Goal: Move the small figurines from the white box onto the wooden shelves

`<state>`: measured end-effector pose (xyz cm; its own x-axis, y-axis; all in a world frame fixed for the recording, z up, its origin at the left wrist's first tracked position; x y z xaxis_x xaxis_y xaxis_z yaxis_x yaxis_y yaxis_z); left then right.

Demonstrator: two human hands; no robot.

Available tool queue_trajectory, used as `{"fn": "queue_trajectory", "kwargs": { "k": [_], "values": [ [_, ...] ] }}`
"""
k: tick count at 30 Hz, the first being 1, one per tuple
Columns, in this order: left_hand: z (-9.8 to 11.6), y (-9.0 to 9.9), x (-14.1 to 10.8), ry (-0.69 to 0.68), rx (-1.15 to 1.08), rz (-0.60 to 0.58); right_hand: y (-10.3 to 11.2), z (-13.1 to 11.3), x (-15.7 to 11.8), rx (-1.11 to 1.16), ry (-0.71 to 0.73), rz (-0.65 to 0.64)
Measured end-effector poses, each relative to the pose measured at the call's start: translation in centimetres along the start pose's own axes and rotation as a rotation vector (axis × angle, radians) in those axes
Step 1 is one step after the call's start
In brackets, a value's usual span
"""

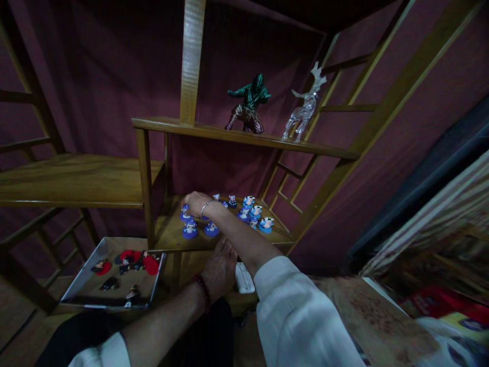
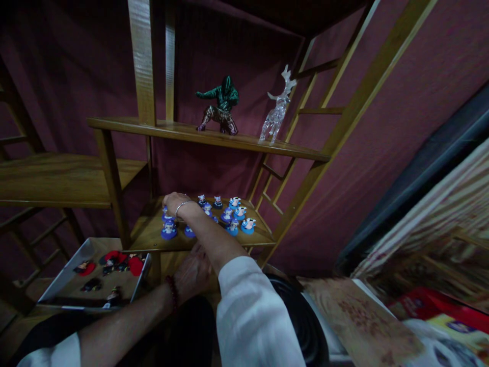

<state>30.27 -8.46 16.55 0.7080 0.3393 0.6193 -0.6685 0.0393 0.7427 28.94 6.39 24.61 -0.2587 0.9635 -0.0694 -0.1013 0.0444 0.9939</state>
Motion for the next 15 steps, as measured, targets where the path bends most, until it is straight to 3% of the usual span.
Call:
{"fn": "queue_trajectory", "kwargs": {
  "k": [3, 8, 15],
  "values": [
    [-0.1, -0.1, -0.1, 0.002, 0.026, -0.006, 0.4, 0.1, -0.5, 0.024, 0.037, 0.012],
    [-0.3, -0.4, -0.3, 0.023, 0.126, -0.043, 2.4, 1.8, -2.6, 0.108, 0.037, 0.145],
    [-0.1, -0.6, -0.2, 0.024, 0.279, -0.164, 4.2, 5.3, -8.6, 0.166, -0.077, 0.400]
  ]
}}
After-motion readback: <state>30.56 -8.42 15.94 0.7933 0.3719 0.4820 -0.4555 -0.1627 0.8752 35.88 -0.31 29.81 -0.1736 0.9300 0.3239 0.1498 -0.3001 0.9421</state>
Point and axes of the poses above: each hand's wrist, its own x-axis towards the middle knuckle, its own y-axis out of the back of the hand, z = x × y, the point moved 5 cm from there along x, towards the middle knuckle, and after that the axes turned 2 degrees about -x, right-handed, at the moved point
